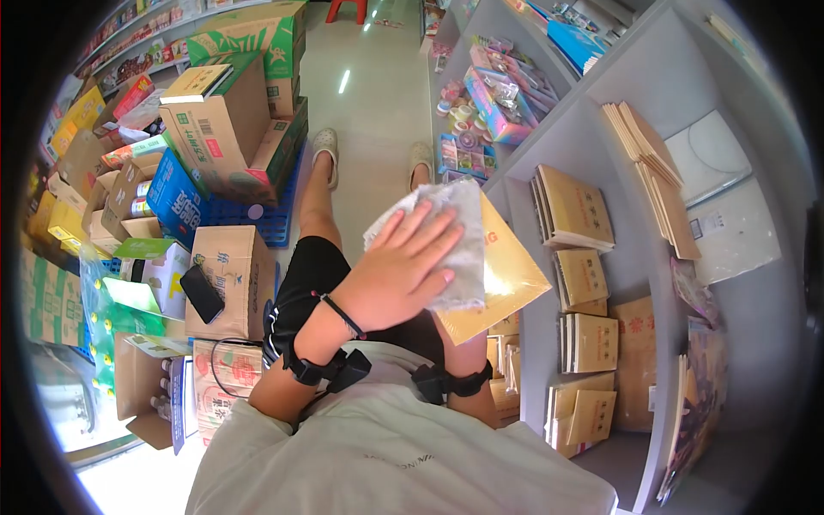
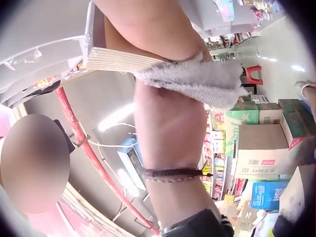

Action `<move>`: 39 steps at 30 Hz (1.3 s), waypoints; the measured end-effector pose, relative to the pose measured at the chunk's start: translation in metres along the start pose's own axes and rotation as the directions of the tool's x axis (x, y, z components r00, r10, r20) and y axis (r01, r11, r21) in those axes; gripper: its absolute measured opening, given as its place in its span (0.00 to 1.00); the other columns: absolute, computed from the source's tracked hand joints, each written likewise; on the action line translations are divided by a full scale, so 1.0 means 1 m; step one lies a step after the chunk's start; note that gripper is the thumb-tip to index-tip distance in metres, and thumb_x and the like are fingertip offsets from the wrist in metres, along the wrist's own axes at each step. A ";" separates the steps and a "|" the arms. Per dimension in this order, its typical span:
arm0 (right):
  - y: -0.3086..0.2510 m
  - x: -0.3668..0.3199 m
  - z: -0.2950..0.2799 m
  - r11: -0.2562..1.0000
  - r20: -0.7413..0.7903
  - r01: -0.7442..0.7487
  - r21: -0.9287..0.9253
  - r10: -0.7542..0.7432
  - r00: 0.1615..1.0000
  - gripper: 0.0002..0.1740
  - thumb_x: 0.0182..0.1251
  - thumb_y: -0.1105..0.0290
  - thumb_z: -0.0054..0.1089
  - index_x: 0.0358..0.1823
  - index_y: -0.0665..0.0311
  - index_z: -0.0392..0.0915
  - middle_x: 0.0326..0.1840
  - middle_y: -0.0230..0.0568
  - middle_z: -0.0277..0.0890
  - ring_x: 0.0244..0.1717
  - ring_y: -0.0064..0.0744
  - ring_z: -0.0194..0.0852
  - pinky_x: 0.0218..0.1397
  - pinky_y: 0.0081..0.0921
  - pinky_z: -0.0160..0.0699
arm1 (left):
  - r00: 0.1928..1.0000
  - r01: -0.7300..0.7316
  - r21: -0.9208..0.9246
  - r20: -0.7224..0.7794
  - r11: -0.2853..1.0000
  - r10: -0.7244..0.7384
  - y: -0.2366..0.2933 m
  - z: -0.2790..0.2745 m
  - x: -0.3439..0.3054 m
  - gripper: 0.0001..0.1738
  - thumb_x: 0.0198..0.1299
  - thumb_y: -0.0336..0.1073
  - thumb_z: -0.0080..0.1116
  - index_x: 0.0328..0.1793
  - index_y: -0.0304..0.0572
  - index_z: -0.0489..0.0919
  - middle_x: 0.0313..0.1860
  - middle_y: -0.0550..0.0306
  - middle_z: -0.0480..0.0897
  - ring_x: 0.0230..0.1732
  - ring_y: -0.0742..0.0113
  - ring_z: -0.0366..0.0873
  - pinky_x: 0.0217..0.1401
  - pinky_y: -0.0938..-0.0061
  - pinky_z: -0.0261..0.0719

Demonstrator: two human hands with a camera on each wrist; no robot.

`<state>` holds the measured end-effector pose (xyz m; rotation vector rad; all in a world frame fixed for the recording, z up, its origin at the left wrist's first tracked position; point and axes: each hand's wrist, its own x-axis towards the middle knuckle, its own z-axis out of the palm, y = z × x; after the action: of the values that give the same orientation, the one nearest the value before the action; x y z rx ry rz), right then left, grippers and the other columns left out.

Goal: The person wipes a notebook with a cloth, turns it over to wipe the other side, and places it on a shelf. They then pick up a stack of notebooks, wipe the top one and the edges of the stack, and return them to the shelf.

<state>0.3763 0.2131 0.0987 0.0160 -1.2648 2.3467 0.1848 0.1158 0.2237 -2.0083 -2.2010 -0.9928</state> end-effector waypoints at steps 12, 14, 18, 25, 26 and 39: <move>0.047 -0.004 -0.013 0.951 -0.050 -0.109 -0.289 0.099 0.994 0.27 0.75 0.58 0.28 0.70 0.60 0.47 0.72 0.41 0.48 0.71 0.36 0.47 0.71 0.34 0.50 | 0.998 0.034 -0.012 -0.055 0.999 -0.034 -0.004 -0.002 0.002 0.29 0.65 0.44 0.41 0.72 0.48 0.56 0.74 0.53 0.51 0.75 0.50 0.42 0.73 0.55 0.39; 0.031 -0.066 -0.029 0.934 -0.061 -0.126 -0.334 0.112 0.992 0.26 0.75 0.58 0.28 0.70 0.60 0.48 0.72 0.41 0.48 0.71 0.36 0.48 0.71 0.35 0.51 | 0.971 0.164 0.126 -0.197 0.978 -0.137 -0.018 -0.001 0.001 0.29 0.65 0.45 0.43 0.71 0.44 0.57 0.71 0.46 0.57 0.72 0.49 0.53 0.70 0.60 0.51; 0.033 0.000 -0.037 0.902 -0.073 -0.160 -0.401 0.143 0.987 0.26 0.75 0.58 0.28 0.70 0.60 0.48 0.72 0.41 0.48 0.71 0.36 0.48 0.71 0.35 0.51 | 0.857 0.347 -0.359 -0.254 0.867 -0.448 -0.043 0.011 -0.010 0.25 0.65 0.46 0.43 0.64 0.40 0.65 0.55 0.40 0.73 0.54 0.52 0.73 0.55 0.66 0.70; -0.030 0.075 0.026 0.782 0.109 -0.060 0.620 -0.010 0.994 0.29 0.72 0.51 0.35 0.66 0.63 0.57 0.65 0.42 0.61 0.65 0.38 0.59 0.67 0.35 0.57 | 0.698 0.313 -0.696 -0.293 0.646 -0.653 -0.081 0.022 -0.020 0.16 0.66 0.40 0.46 0.43 0.31 0.77 0.24 0.53 0.77 0.28 0.73 0.73 0.35 0.78 0.70; -0.042 0.082 0.043 0.818 0.019 -0.076 0.571 0.079 0.997 0.28 0.72 0.52 0.35 0.64 0.62 0.60 0.63 0.41 0.65 0.65 0.38 0.60 0.67 0.34 0.58 | 0.696 0.314 -0.694 -0.295 0.648 -0.654 -0.084 0.019 -0.022 0.16 0.66 0.40 0.46 0.43 0.31 0.77 0.24 0.53 0.77 0.28 0.73 0.73 0.35 0.78 0.70; -0.052 0.097 0.083 0.998 -0.354 0.012 -0.056 -0.031 0.935 0.35 0.59 0.74 0.52 0.68 0.69 0.52 0.63 0.46 0.62 0.64 0.34 0.60 0.65 0.30 0.60 | 0.764 0.170 -0.823 -0.237 0.542 -0.601 -0.079 -0.011 -0.037 0.18 0.67 0.38 0.48 0.55 0.33 0.75 0.36 0.66 0.79 0.37 0.83 0.70 0.40 0.86 0.70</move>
<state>0.2940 0.2102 0.2089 -0.3932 -1.1364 2.1701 0.1163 0.0794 0.1822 -1.0375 -2.1149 -2.5420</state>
